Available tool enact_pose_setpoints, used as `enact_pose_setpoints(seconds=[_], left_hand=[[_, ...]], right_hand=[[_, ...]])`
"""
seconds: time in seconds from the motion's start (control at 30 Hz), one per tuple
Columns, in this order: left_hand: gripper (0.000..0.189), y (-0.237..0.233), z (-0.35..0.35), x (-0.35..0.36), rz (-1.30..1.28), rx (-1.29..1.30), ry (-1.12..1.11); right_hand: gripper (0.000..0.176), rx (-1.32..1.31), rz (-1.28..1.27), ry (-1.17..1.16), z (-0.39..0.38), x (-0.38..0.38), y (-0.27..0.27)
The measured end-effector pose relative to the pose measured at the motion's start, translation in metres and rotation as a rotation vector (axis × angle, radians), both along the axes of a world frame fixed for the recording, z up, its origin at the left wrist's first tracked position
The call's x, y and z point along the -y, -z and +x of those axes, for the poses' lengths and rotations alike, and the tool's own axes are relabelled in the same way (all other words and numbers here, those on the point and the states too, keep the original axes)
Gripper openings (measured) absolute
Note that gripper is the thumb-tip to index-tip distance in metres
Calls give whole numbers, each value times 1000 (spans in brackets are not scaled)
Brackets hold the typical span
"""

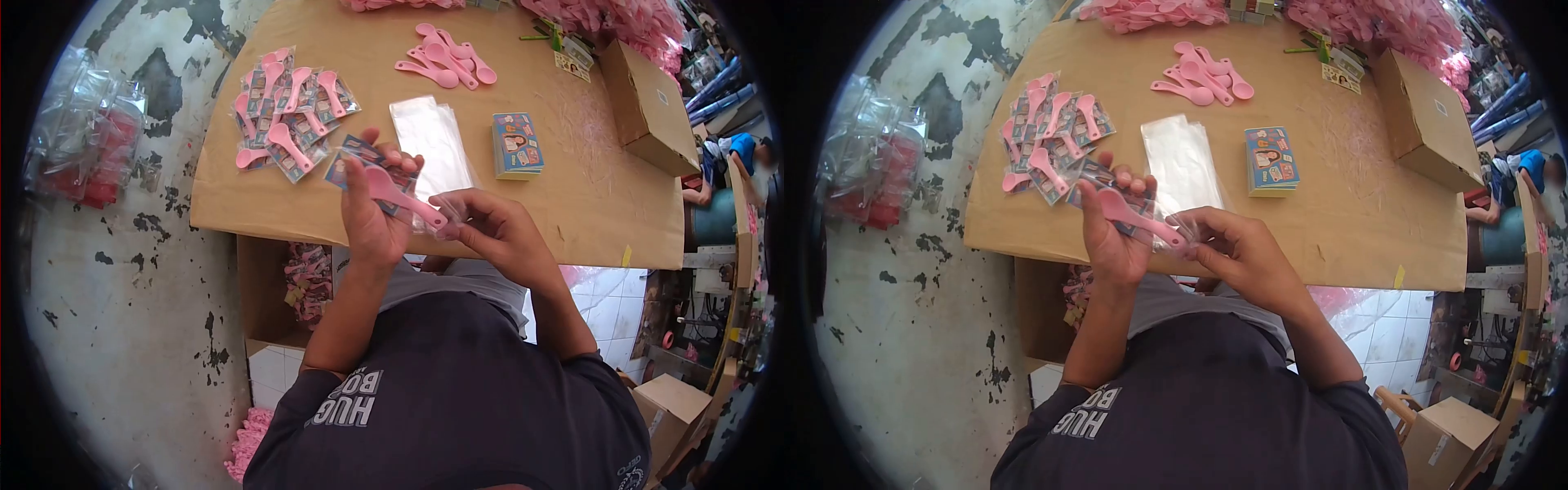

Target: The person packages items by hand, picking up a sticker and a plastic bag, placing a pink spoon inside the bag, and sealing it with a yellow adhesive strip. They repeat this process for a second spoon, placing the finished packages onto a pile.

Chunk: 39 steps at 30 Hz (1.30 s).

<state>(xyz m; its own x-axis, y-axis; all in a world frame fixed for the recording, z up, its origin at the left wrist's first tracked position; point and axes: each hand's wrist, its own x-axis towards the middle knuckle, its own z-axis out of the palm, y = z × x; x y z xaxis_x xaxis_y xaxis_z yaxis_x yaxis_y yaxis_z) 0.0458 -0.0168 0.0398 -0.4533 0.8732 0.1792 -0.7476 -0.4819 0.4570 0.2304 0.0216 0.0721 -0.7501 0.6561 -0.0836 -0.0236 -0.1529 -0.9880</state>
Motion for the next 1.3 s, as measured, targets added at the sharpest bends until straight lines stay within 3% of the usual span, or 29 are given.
enact_pose_setpoints(seconds=[0.23, 0.3, 0.43, 0.5, 0.53, 0.6, 0.67, 0.77, 0.87, 0.93, 1.07, 1.13, 1.17, 1.27, 1.3], left_hand=[[52, 2, 15, 5, -6, 241, 190], [50, 4, 19, 8, -14, 233, 217], [47, 9, 14, 11, -31, 242, 276], [46, 11, 9, 13, -33, 268, 302], [45, 12, 5, 13, -42, 292, 328], [44, 9, -1, 15, -46, 321, 346], [41, 0, -6, 16, -245, 253, 240], [45, -3, -18, 14, -255, 263, 261], [50, -16, -18, 17, -226, 286, 352], [53, -23, -14, 20, -217, 283, 415], [56, -15, 0, 25, -247, 238, 579], [57, -8, 3, 21, 115, 405, 776], [58, -7, 6, 24, -120, 297, 720], [59, -11, 7, 22, -253, 158, 566], [62, -13, 7, 19, -272, 145, 523]], right_hand=[[25, -117, -52, 182, -19, 9, 20], [30, -75, 87, 331, -24, 10, 27], [34, -117, 162, 383, -32, 14, 31], [42, 9, 499, 441, -33, 15, 25], [42, 12, 504, 438, -33, 13, 21], [41, -10, 1039, 351, -31, 7, 13], [29, -117, 1176, 183, -22, 1, 2], [32, -145, 1040, 156, -12, -6, -13], [32, 8, 993, 307, -15, -17, -21], [32, 187, 1286, 240, -21, -20, -24], [40, 107, 1275, 91, -29, -15, -13], [39, 66, 1243, 103, -27, -18, -10], [37, 35, 1157, 98, -23, -19, -14], [32, -73, 1086, 88, -7, -30, -21], [26, -102, 939, 88, 0, -31, -19]])
